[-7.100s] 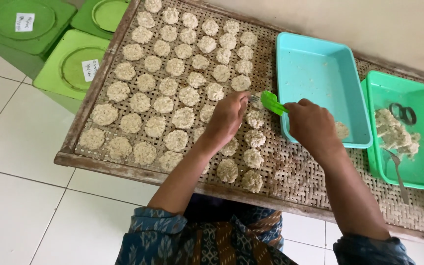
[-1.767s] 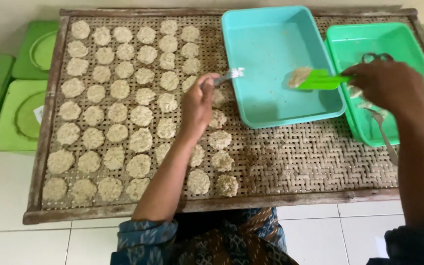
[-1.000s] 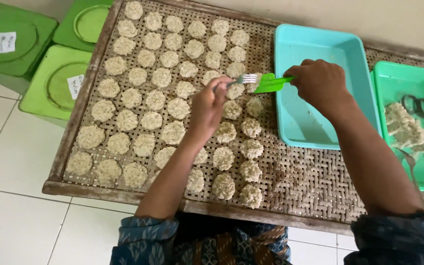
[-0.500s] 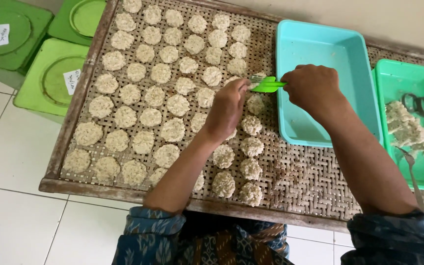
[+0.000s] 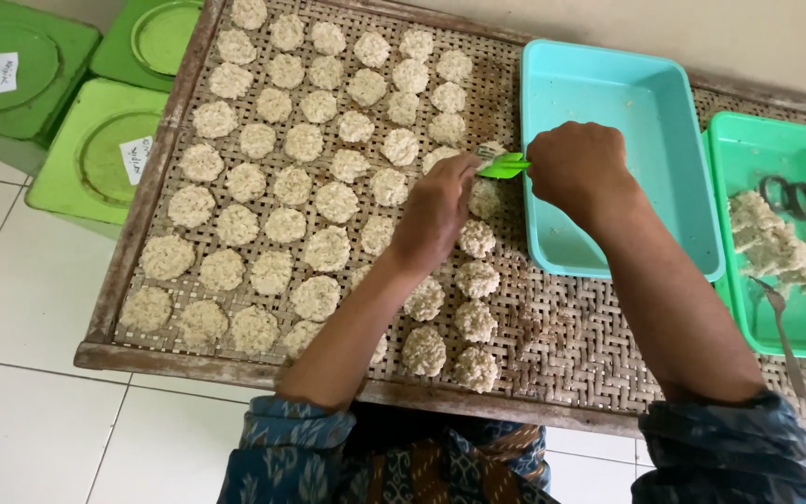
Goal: Arrange small food patties onto a woven drying rack using a fork and a spatula
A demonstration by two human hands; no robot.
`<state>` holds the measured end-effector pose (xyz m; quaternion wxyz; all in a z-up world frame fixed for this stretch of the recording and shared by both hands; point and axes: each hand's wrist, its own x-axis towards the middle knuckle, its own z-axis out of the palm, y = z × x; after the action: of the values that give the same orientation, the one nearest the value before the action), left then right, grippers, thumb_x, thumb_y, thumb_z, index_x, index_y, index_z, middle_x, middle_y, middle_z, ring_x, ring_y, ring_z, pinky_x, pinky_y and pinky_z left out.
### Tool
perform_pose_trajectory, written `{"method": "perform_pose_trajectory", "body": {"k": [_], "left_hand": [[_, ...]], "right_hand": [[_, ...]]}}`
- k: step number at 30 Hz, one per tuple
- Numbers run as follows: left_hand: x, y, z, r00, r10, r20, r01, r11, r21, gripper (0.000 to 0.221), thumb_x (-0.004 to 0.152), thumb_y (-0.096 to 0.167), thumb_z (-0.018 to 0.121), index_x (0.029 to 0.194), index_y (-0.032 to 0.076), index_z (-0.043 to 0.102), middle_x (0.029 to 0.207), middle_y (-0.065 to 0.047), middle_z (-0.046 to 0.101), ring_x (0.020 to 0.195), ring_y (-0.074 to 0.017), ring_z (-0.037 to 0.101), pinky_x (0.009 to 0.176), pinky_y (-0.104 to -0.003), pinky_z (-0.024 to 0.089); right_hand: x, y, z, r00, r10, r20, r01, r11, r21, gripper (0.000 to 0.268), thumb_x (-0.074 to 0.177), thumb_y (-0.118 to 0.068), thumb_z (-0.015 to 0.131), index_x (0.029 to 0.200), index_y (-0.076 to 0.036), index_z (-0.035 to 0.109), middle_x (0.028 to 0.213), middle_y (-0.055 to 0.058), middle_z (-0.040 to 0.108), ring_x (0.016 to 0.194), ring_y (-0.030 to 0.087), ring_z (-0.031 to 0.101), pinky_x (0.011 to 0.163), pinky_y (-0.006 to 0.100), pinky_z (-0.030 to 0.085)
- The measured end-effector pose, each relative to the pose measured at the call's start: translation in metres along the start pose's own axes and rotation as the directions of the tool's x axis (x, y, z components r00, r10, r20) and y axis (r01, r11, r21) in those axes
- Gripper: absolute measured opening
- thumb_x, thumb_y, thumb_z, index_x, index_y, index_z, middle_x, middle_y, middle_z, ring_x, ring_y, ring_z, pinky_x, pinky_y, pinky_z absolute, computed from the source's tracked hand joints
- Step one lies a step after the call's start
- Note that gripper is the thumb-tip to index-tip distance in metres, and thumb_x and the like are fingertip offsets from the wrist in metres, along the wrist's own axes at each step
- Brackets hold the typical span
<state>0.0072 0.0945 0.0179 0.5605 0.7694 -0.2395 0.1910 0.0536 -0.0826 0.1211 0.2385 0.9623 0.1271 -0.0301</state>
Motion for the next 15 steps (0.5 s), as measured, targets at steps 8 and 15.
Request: {"method": "perform_pose_trajectory", "body": {"k": [8,15], "left_hand": [[-0.008,-0.01,0.003,0.998,-0.061,0.015,0.06,0.998,0.01,0.025,0.109,0.01,0.05,0.126,-0.005,0.06,0.111,-0.025,0.069,0.099,-0.0369,0.074,0.087,-0.042,0.063],[-0.006,-0.019,0.013,1.0,-0.027,-0.001,0.027,0.992,0.124,0.024,0.108,0.012,0.049,0.122,-0.002,0.062,0.111,-0.024,0.071,0.1,-0.0427,0.072,0.082,-0.049,0.063]], "right_hand": [[-0.015,-0.006,-0.016,1.0,-0.006,0.028,0.005,0.999,0.038,0.026,0.087,-0.001,0.058,0.066,-0.008,0.072,0.059,0.007,0.062,0.055,0.024,0.058,0.059,0.042,0.053],[-0.047,0.002,-0.04,0.998,0.046,-0.041,-0.046,0.999,0.004,0.019,0.087,-0.002,0.06,0.08,-0.007,0.076,0.08,0.011,0.071,0.069,0.034,0.07,0.064,0.047,0.056]]}}
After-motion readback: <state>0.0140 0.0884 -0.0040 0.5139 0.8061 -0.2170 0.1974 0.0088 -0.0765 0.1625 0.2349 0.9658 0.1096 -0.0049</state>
